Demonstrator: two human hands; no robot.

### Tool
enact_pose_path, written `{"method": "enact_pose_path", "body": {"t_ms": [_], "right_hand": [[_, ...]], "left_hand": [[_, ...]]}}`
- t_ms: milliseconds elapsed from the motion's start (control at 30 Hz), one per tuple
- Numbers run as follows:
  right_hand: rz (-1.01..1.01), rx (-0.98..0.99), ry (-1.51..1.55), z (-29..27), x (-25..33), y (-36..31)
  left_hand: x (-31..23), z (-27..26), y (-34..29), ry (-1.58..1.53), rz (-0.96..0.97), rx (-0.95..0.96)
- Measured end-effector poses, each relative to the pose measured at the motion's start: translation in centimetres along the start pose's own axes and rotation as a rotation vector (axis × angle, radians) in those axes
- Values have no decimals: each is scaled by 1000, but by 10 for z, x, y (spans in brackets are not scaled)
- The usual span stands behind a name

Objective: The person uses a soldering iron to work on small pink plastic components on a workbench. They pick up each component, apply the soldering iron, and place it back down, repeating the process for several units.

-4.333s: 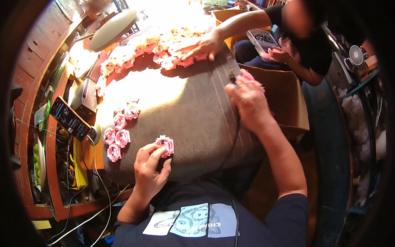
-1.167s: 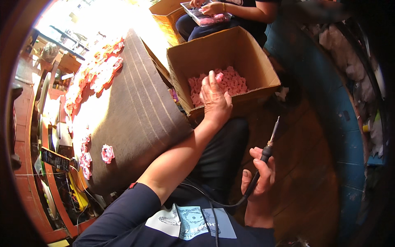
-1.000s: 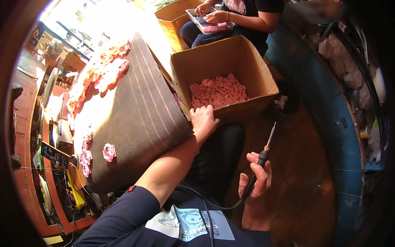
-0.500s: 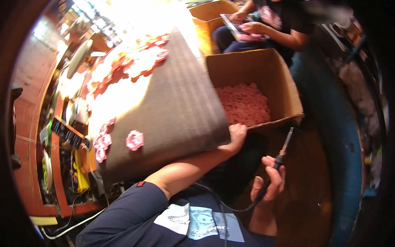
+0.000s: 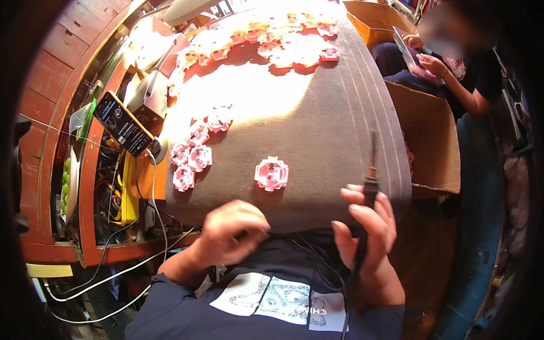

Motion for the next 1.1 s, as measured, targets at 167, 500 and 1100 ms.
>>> {"method": "enact_pose_path", "body": {"t_ms": [167, 500, 1100], "right_hand": [[-112, 175, 71, 75, 33, 25], [-242, 201, -13, 108, 51, 32], [-18, 196, 176, 106, 20, 44]], "left_hand": [[7, -36, 14, 395, 80, -147], [26, -20, 19, 352, 107, -131], [42, -18, 34, 253, -6, -167]]}}
Point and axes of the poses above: each hand's wrist, its own y-axis towards the middle knuckle, its own z-axis out of the palm, x = y × z, the point moved 10 cm from there along y, towards the middle knuckle, and after that the axes turned 10 degrees about -y, right-handed, at the moved point
